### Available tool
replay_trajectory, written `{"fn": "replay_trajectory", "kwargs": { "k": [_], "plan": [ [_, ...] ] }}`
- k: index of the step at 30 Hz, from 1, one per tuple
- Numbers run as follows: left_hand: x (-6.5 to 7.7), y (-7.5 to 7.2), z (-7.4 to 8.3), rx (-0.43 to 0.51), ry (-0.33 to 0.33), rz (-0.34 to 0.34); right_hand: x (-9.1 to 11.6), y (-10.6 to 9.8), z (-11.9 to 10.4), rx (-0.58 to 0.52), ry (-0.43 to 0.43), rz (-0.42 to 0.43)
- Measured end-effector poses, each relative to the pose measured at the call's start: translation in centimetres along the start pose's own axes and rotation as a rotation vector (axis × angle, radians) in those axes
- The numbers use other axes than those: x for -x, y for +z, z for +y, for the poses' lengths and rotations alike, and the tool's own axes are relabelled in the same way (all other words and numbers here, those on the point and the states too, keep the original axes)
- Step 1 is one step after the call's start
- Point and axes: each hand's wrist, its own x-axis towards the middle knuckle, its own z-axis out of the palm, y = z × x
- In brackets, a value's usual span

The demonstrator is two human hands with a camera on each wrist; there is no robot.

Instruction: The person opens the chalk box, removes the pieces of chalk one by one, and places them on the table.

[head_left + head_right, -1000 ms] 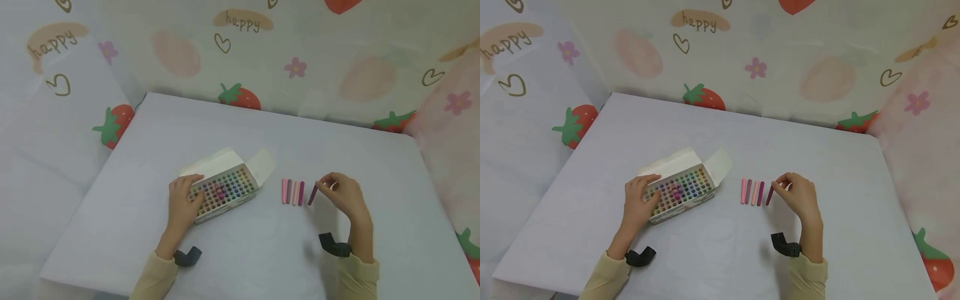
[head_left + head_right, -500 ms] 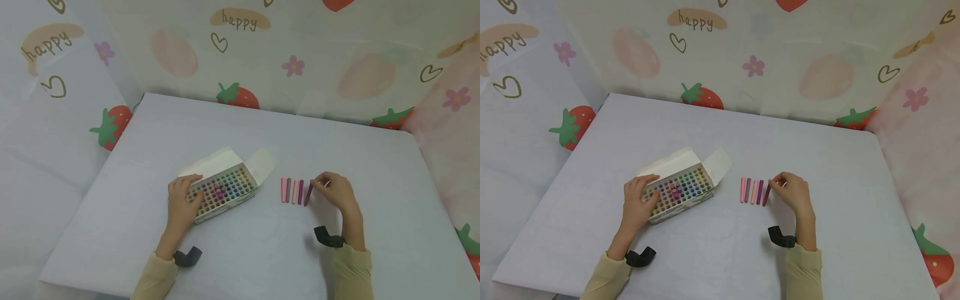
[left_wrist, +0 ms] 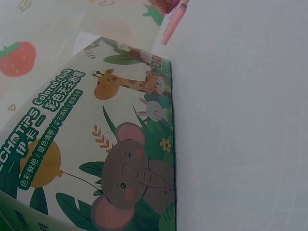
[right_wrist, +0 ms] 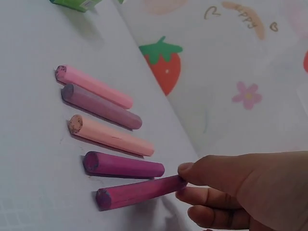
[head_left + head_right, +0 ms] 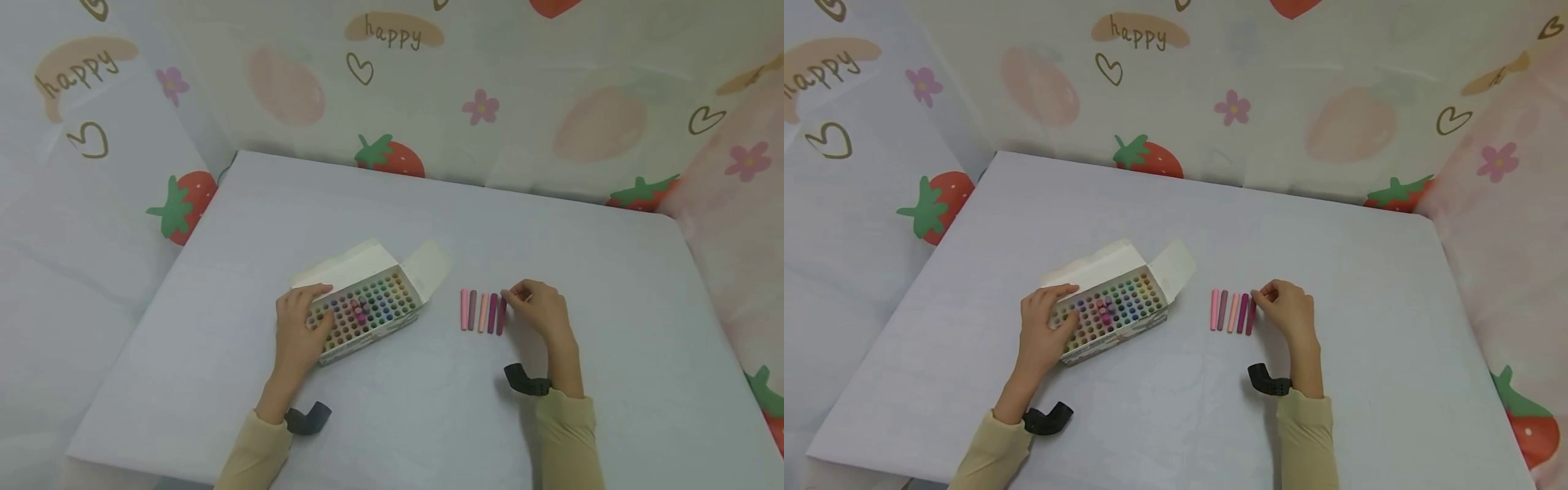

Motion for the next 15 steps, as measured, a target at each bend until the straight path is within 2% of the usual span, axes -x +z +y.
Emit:
{"fn": "replay_trajectory", "kwargs": {
  "k": [10,12,15],
  "plan": [
    [0.0,0.0,-0.1,0.0,0.017,0.004,-0.2,0.9,0.2,0.049,0.033,-0.008],
    [0.0,0.0,0.0,-0.001,0.015,0.005,-0.2,1.0,0.2,0.045,0.028,0.015],
    [0.0,0.0,0.0,0.0,0.012,0.003,-0.3,1.1,0.1,0.03,0.007,0.096]
  ]
}}
